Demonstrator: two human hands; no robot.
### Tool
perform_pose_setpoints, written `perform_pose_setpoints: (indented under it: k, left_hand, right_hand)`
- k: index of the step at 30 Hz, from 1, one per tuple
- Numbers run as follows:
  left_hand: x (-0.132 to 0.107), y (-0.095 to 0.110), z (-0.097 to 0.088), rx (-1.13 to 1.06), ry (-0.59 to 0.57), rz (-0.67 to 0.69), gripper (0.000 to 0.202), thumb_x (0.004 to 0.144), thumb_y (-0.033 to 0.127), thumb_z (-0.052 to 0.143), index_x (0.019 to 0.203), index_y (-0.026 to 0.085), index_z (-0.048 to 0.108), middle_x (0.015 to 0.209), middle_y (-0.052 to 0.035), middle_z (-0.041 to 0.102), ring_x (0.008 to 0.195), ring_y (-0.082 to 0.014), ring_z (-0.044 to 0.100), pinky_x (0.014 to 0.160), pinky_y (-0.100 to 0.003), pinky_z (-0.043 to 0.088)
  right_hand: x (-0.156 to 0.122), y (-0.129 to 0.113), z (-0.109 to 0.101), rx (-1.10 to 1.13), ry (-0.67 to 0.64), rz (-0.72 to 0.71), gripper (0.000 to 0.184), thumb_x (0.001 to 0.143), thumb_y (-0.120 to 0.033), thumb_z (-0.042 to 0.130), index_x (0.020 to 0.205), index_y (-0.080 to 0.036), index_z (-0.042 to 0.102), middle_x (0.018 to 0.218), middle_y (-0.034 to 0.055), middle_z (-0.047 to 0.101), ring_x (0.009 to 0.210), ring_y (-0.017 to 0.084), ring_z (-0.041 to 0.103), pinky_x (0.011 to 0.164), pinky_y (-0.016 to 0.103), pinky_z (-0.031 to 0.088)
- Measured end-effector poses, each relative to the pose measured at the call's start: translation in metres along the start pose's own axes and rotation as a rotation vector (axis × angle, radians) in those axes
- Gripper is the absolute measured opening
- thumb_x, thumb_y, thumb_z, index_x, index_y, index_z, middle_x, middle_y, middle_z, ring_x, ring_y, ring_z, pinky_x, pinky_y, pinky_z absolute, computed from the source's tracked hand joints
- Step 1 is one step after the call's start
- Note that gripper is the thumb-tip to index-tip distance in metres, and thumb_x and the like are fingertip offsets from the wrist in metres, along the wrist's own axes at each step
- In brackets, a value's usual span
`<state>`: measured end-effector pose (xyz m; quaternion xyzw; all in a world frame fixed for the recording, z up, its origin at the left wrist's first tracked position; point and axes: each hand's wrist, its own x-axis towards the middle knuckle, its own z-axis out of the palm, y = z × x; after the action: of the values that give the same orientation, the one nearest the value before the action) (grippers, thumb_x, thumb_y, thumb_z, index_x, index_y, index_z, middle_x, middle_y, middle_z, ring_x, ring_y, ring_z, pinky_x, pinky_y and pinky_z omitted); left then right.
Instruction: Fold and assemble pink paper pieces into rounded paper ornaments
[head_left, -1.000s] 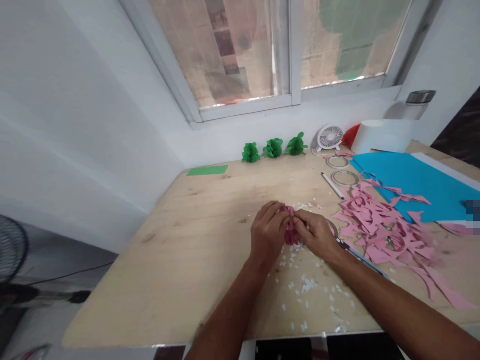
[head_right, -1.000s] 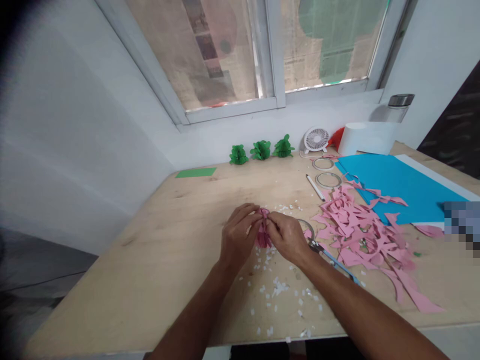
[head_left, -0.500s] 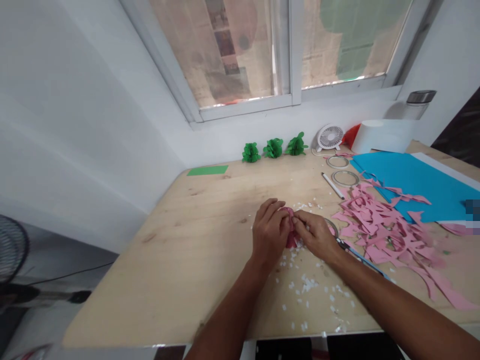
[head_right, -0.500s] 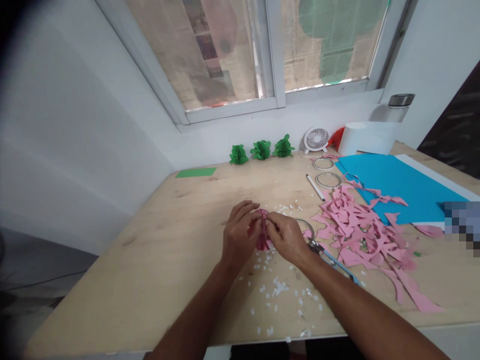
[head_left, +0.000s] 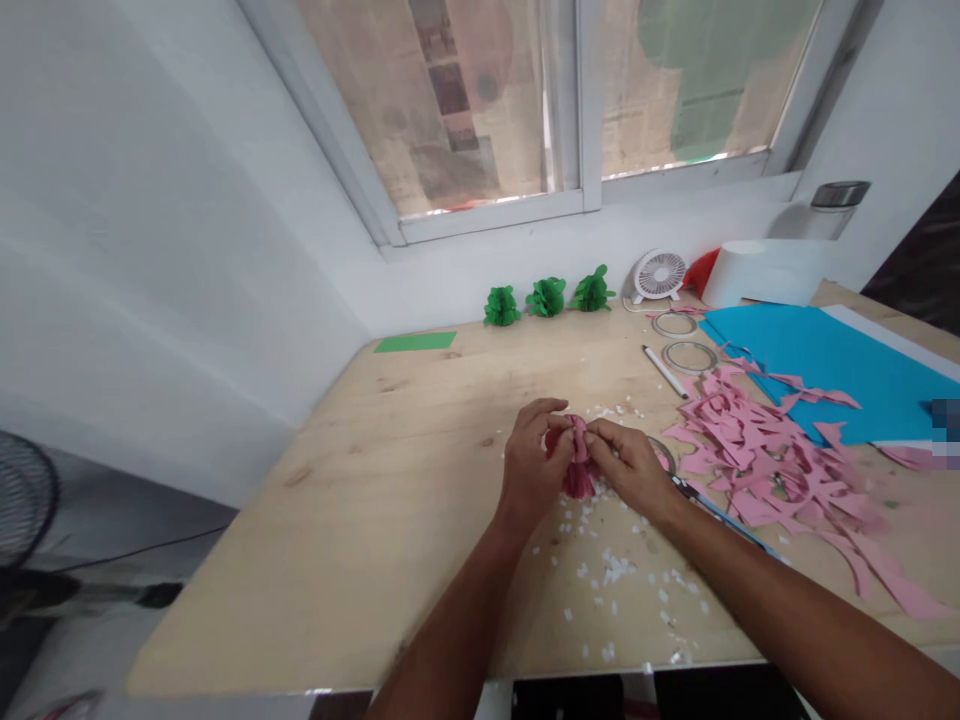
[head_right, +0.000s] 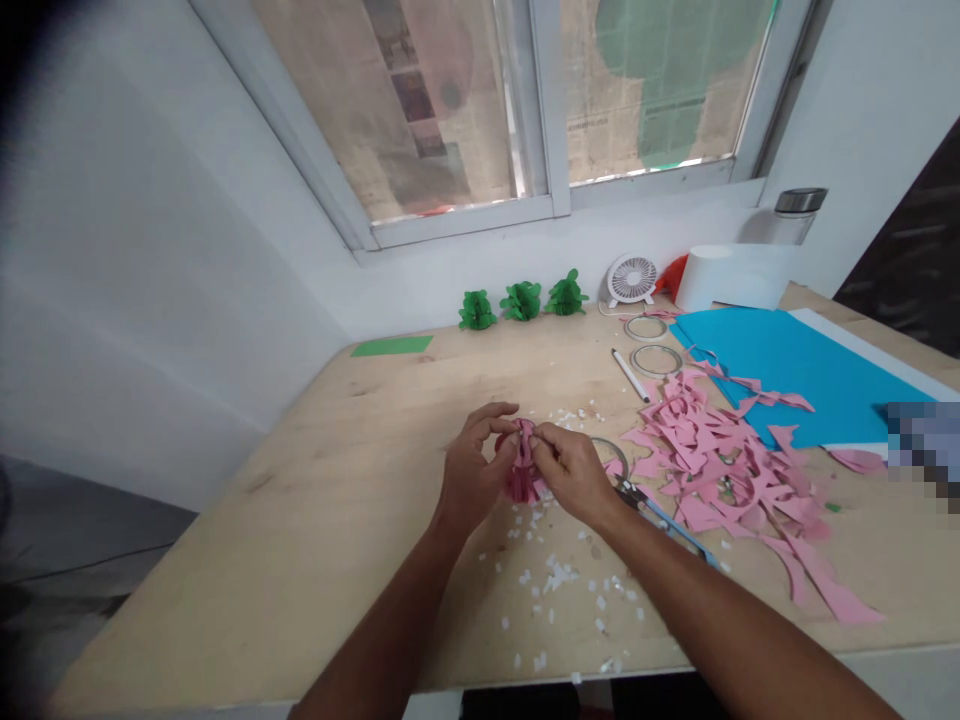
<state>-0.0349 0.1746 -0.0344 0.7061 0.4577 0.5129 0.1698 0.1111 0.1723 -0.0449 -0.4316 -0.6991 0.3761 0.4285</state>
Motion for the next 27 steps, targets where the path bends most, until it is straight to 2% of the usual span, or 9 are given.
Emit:
perform_pose_setpoints:
  k: [13,17,22,27]
  left_hand:
    - [0.004,0.000,-0.004,-0.153,-0.049,-0.148,0.009,0.075,0.016,0.054,0.077,0.018,0.062,0.106,-0.0064,0.062,0.103,-0.0176,0.058,0.095,-0.036,0.043]
    - [0.005,-0.007,-0.006,-0.272,0.021,-0.243,0.009,0.078,0.023,0.054,0.078,0.017,0.061,0.106,-0.0077,0.063,0.099,-0.0179,0.060,0.090,-0.034,0.046]
    - [0.007,-0.017,-0.006,-0.254,0.154,-0.284,0.010,0.076,0.022,0.053,0.080,0.017,0.060,0.097,-0.0073,0.066,0.094,-0.0180,0.062,0.082,-0.032,0.049]
    - [0.006,-0.020,-0.006,-0.182,0.136,-0.279,0.012,0.071,0.014,0.048,0.074,0.018,0.059,0.090,-0.0050,0.067,0.089,-0.0181,0.063,0.080,-0.034,0.048]
  right_hand:
    - [0.002,0.002,0.000,0.104,0.021,0.060,0.027,0.087,-0.035,0.042,0.067,-0.020,0.050,0.059,-0.0037,0.045,0.054,0.011,0.043,0.052,0.023,0.035]
    - [0.003,0.006,0.000,0.192,0.072,0.134,0.027,0.087,-0.036,0.044,0.066,-0.020,0.051,0.057,-0.0039,0.048,0.054,0.011,0.048,0.052,0.022,0.037]
    - [0.006,0.013,0.001,0.309,0.170,0.183,0.029,0.082,-0.039,0.050,0.060,-0.020,0.049,0.051,-0.0047,0.047,0.047,0.010,0.046,0.047,0.021,0.035]
    - [0.008,0.012,0.000,0.438,0.245,0.254,0.031,0.076,-0.045,0.057,0.058,-0.020,0.050,0.047,-0.0049,0.048,0.038,0.008,0.040,0.039,0.020,0.029]
